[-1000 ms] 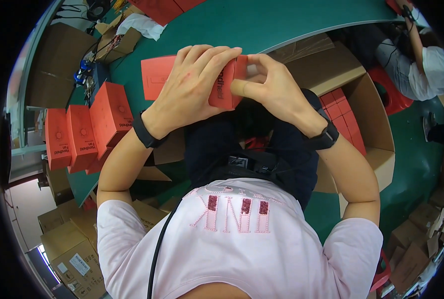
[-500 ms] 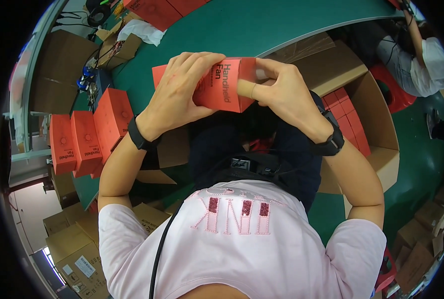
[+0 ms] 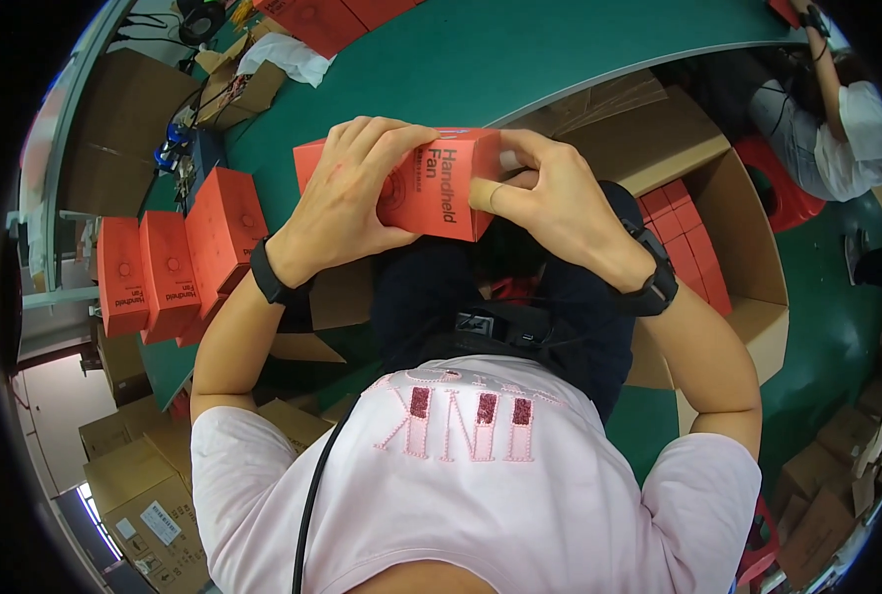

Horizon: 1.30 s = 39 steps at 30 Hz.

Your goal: Manually packaging handheld devices into protective sleeves and product boxes on an assembly line.

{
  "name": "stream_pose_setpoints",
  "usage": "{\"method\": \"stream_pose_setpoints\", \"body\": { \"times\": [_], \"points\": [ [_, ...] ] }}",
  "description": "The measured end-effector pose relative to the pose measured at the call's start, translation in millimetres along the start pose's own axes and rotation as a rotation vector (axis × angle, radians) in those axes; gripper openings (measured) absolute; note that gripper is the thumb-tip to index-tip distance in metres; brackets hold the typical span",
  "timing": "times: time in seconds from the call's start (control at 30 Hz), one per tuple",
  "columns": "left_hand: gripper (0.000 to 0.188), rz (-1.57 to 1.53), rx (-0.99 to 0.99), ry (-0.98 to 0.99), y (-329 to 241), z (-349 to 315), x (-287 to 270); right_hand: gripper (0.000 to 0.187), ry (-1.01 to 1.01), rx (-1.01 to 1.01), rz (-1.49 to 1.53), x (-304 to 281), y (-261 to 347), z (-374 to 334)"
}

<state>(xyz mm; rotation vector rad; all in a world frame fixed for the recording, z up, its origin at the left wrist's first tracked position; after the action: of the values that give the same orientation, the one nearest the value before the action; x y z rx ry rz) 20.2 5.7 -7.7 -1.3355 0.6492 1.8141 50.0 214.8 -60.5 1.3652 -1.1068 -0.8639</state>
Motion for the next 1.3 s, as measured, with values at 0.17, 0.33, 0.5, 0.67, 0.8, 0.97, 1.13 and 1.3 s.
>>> {"method": "stream_pose_setpoints", "body": {
  "times": [0.17, 0.33, 0.5, 0.67, 0.8, 0.97, 1.13, 1.3],
  "points": [
    [0.078, -0.047, -0.007, -0.007, -5, -2, -1, 0.061, -0.084, -0.031, 0.029, 6, 3, 0],
    [0.082, -0.005, 0.060, -0.032, -12, 0, -7, 0.059, -0.011, 0.090, -0.024, 9, 14, -8],
    [0.084, -0.009, 0.082, 0.001, -12, 1, -5, 0.061, -0.025, -0.043, 0.046, 5, 1, -6],
    [0.081, -0.046, 0.067, 0.021, -7, 5, -6, 0.053, 0.091, -0.041, 0.036, -1, 9, -5],
    [0.082, -0.078, -0.083, 0.011, 18, -8, -15, 0.047, -0.008, -0.059, 0.145, -31, 15, -7],
    [0.085, -0.155, -0.131, -0.018, 20, -10, -17, 0.079, -0.114, -0.621, -0.551, -21, 57, -10],
    [0.090, -0.304, -0.212, -0.119, 36, -11, -19, 0.039, 0.241, -1.016, -1.205, 0, 82, -6],
    [0.095, -0.293, -0.213, -0.128, 36, 1, -29, 0.032, 0.205, -0.965, -1.073, 0, 62, 32]
  ]
}}
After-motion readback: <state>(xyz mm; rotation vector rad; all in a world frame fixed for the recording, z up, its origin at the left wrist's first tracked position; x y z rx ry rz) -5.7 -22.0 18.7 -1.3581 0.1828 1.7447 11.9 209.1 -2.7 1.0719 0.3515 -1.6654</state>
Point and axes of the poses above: each hand's wrist, its own z-axis towards the middle knuckle, its own x-axis out of the palm, y = z × x, the point moved 3 cm from there along z, towards the middle knuckle, and after that the axes turned 11 degrees about z, right-handed, at the moved point
